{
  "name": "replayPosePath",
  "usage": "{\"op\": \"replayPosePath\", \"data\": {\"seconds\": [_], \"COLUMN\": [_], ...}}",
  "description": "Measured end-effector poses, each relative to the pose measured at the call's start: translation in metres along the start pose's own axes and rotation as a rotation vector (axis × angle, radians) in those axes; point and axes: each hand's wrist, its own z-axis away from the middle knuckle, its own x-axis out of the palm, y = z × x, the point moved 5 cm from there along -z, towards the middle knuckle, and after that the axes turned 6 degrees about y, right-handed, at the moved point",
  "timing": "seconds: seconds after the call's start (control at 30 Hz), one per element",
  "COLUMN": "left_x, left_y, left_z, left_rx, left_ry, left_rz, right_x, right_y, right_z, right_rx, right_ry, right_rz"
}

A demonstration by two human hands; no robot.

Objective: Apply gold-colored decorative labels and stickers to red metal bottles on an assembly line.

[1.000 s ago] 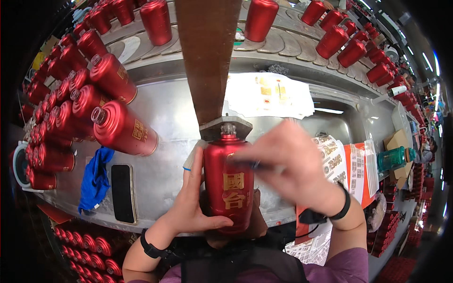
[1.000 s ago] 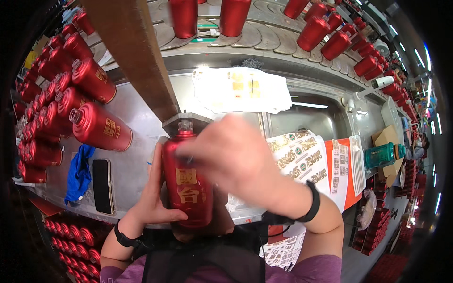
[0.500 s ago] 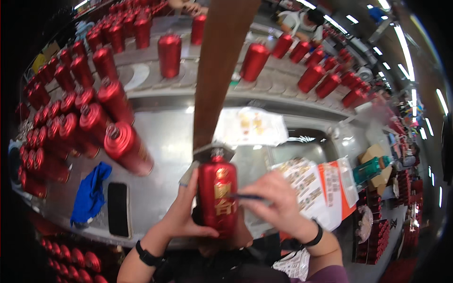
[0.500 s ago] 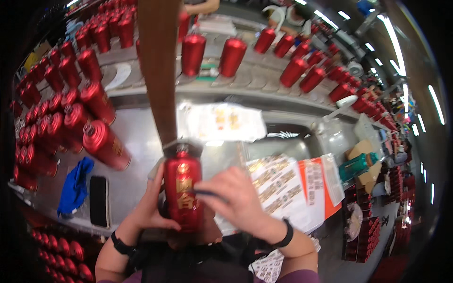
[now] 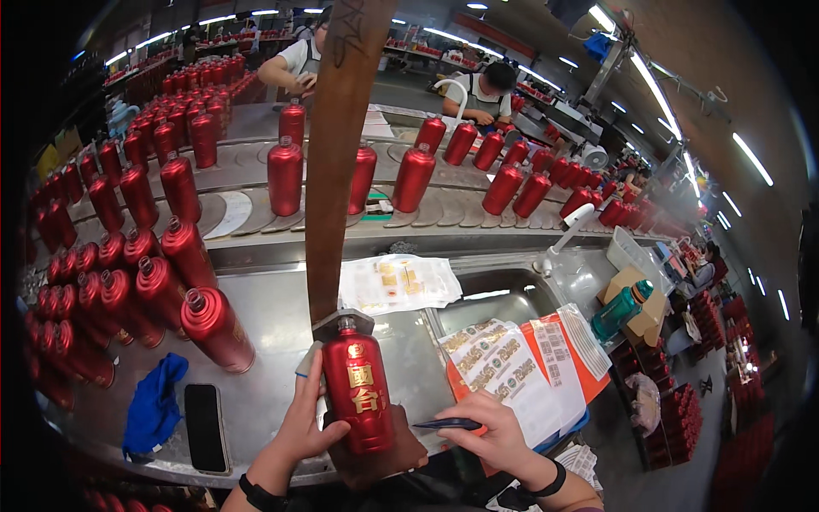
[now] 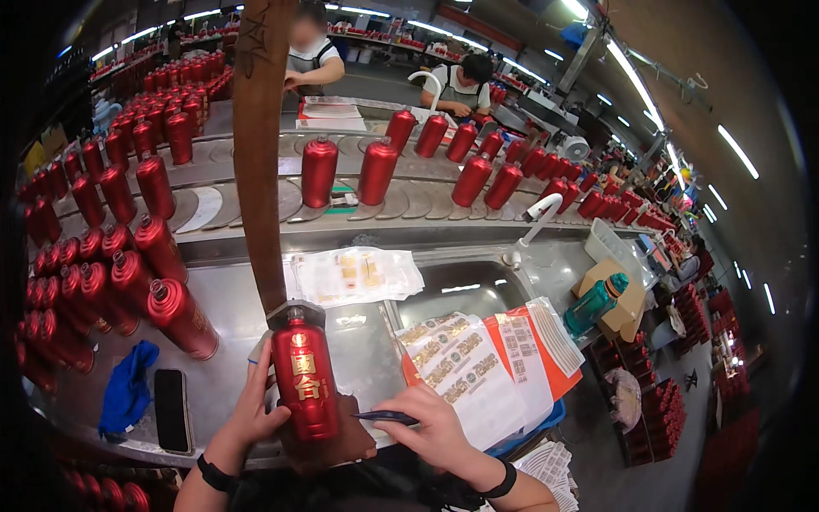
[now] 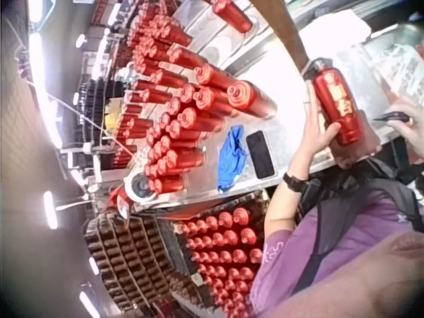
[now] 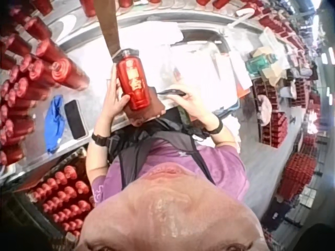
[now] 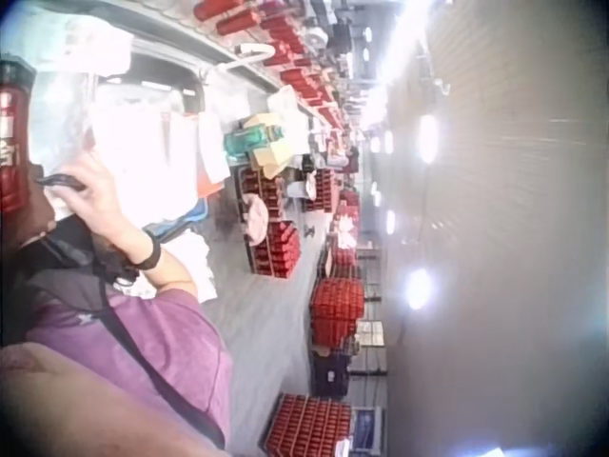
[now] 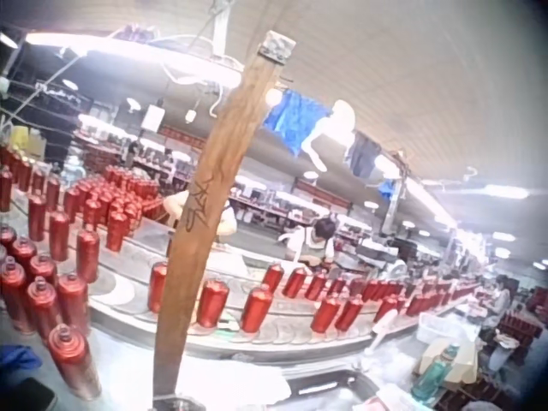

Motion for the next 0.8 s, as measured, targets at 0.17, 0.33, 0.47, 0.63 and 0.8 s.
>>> {"op": "replayPosePath", "data": {"seconds": [0.17, 0.33, 0.47, 0.63, 0.8], "left_x": [0.000, 0.001, 0.001, -0.001, 0.001], "left_y": [-0.003, 0.001, -0.002, -0.005, 0.003], "left_z": [-0.001, -0.001, 0.000, 0.001, -0.001], "left_rx": [-0.013, -0.011, -0.009, -0.011, -0.046], "left_ry": [0.018, 0.015, 0.022, 0.021, 0.045], "left_rz": [0.015, 0.011, 0.019, 0.022, 0.060], "right_x": [0.005, 0.010, 0.015, 0.017, 0.017], "right_y": [-0.001, -0.005, -0.004, -0.004, -0.003], "right_z": [0.003, 0.003, 0.002, 0.001, 0.000], "right_rx": [0.025, -0.024, -0.026, -0.022, -0.022], "right_ry": [-0.013, -0.018, -0.034, -0.033, -0.016], "right_rz": [-0.015, -0.027, -0.032, -0.034, -0.022]}}
